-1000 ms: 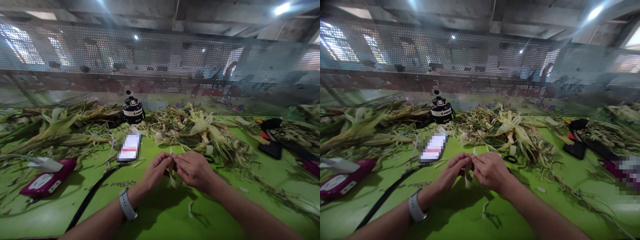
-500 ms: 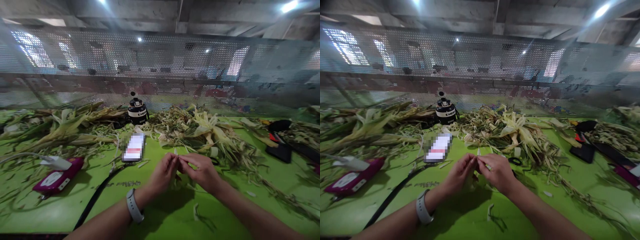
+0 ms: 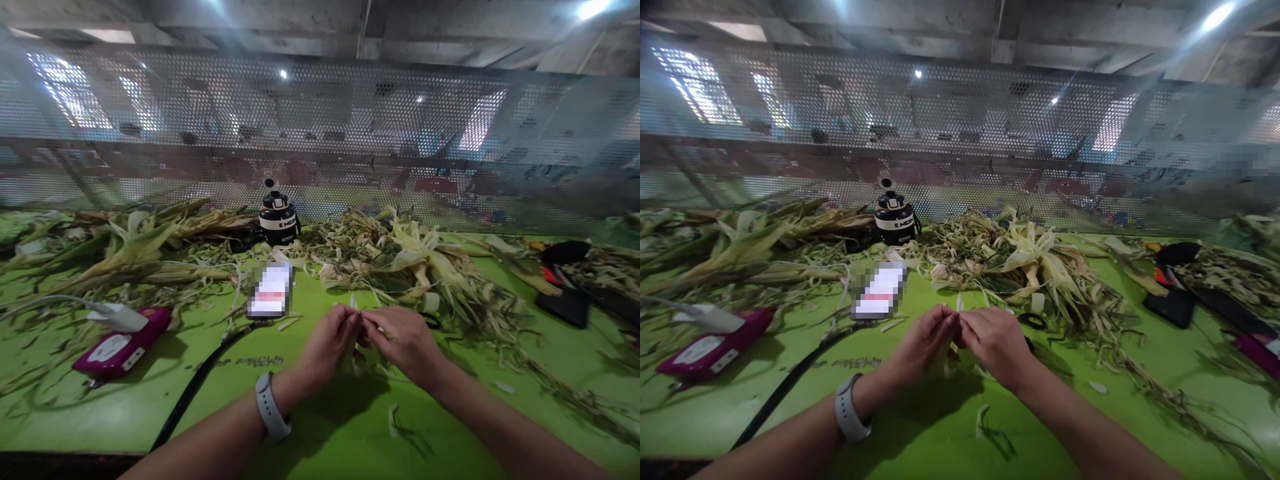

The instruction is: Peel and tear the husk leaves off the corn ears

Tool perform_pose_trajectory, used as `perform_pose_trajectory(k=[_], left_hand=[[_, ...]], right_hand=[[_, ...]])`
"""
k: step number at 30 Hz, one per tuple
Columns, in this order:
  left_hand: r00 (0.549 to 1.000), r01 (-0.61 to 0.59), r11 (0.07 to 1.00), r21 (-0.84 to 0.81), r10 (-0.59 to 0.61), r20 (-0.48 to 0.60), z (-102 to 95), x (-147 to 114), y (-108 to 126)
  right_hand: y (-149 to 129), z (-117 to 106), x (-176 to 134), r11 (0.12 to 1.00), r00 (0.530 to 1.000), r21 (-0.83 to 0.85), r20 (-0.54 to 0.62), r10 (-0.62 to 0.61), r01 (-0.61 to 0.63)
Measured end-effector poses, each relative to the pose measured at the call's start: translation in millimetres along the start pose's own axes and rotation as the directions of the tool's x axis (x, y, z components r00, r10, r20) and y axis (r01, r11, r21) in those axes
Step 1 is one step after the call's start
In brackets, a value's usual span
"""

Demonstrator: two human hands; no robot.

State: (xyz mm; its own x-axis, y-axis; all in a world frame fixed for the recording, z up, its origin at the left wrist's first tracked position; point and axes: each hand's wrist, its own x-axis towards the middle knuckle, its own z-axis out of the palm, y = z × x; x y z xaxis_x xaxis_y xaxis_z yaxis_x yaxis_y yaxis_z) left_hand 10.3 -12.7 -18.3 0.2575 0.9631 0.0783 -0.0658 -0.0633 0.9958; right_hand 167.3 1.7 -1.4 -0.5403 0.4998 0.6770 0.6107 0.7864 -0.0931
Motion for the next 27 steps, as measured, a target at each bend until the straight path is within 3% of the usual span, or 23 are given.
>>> perform_pose_trajectory(k=[4,10,16,21,27], left_hand=[[0.995,0.075,0.994,-0.078,-0.069,0.068,-1.4,-1.8,4.5],[0.993,0.034,0.997,-0.065,-0.026,0.119,-2.9,-3.6,7.1],[0.997,-0.044,0.999,0.029,0.042,0.069,-2.7,-4.3,7.1],[0.998,-0.049,0.999,0.011,0.048,0.045,-2.5,-3.7,6.8],[0.997,-0.079,0.996,-0.048,0.078,-0.018,-5.3,-0.6,5.1]], right_hand=[[-0.7,-0.6,0.8,0.997,0.997,0.043,-0.021,0.070,-0.069],[-0.6,-1.8,1.2,0.994,0.996,0.076,-0.041,0.085,-0.081],[0.0,-3.8,2.0,0.999,0.997,-0.020,-0.064,-0.033,0.032],[-1.7,-3.6,1.4,0.978,0.988,-0.145,-0.002,-0.153,0.151],[-6.1,-2.3,0.9,0.985,0.993,-0.127,0.014,-0.114,0.114]])
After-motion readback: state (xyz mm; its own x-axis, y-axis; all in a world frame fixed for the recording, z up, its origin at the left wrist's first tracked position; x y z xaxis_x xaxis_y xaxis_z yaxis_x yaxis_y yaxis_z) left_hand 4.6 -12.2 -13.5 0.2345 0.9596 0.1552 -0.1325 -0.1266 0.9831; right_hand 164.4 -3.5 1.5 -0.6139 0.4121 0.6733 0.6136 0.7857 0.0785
